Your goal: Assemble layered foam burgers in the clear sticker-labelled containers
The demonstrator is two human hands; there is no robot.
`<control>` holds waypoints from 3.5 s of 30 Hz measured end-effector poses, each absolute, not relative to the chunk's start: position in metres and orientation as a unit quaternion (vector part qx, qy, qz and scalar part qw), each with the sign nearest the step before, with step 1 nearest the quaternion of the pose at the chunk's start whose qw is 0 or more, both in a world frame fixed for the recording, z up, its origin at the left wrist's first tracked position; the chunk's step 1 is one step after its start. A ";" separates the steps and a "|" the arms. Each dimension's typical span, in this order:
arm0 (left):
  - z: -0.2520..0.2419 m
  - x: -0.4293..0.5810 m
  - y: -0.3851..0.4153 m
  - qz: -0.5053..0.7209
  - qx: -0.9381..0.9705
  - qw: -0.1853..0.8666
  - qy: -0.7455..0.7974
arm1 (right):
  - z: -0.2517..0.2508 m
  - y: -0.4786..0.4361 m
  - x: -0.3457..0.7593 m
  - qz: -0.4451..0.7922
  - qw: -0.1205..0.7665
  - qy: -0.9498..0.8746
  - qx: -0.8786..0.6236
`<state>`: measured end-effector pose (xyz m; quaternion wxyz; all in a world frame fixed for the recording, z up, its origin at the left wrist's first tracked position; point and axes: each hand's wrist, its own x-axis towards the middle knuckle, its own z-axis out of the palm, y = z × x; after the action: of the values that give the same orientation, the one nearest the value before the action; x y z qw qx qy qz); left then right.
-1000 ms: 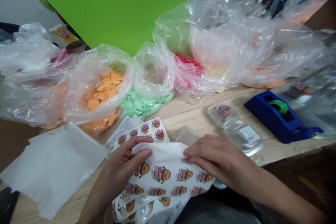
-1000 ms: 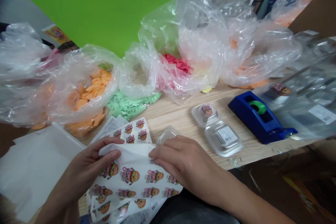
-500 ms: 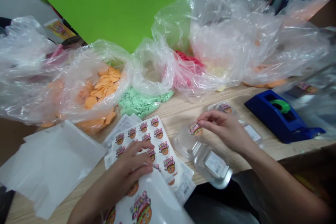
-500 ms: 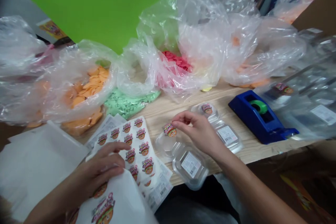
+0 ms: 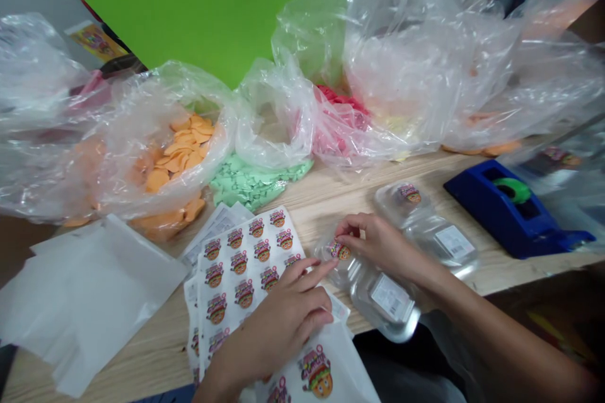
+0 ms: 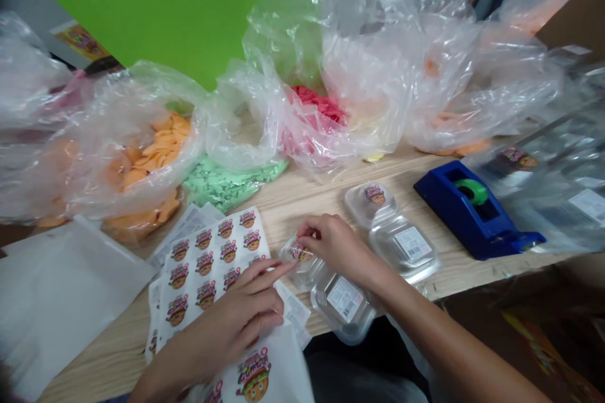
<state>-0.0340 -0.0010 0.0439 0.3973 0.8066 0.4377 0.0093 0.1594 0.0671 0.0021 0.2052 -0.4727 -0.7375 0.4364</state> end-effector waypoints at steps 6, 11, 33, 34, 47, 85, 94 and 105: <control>0.037 -0.030 -0.001 0.032 0.792 0.414 0.447 | 0.008 0.056 0.149 0.286 0.192 -0.759 -0.553; 0.024 -0.023 -0.007 0.094 0.713 0.413 0.559 | 0.003 0.045 0.160 0.314 0.146 -0.755 -0.557; 0.028 -0.017 -0.004 0.176 0.642 0.441 0.602 | 0.010 0.039 0.163 0.365 0.278 -0.685 -0.567; 0.028 -0.016 -0.003 0.179 0.639 0.444 0.602 | 0.009 0.040 0.162 0.383 0.274 -0.671 -0.573; 0.044 -0.040 0.002 0.237 0.583 0.500 0.595 | 0.019 0.057 0.203 0.653 0.346 -0.479 -0.474; 0.067 -0.103 0.010 0.147 0.627 0.334 0.688 | 0.065 0.036 0.202 0.553 0.433 -0.596 -0.389; 0.053 -0.059 -0.008 0.030 0.788 0.369 0.493 | 0.012 0.093 0.153 0.574 0.241 -0.657 -0.425; 0.036 -0.038 0.001 0.036 0.817 0.340 0.465 | -0.008 0.097 0.145 0.496 0.168 -0.736 -0.428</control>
<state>-0.0378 0.0012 0.0362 0.3400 0.8167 0.4648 0.0362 0.1451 0.0969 -0.0076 0.1681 -0.4277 -0.7364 0.4965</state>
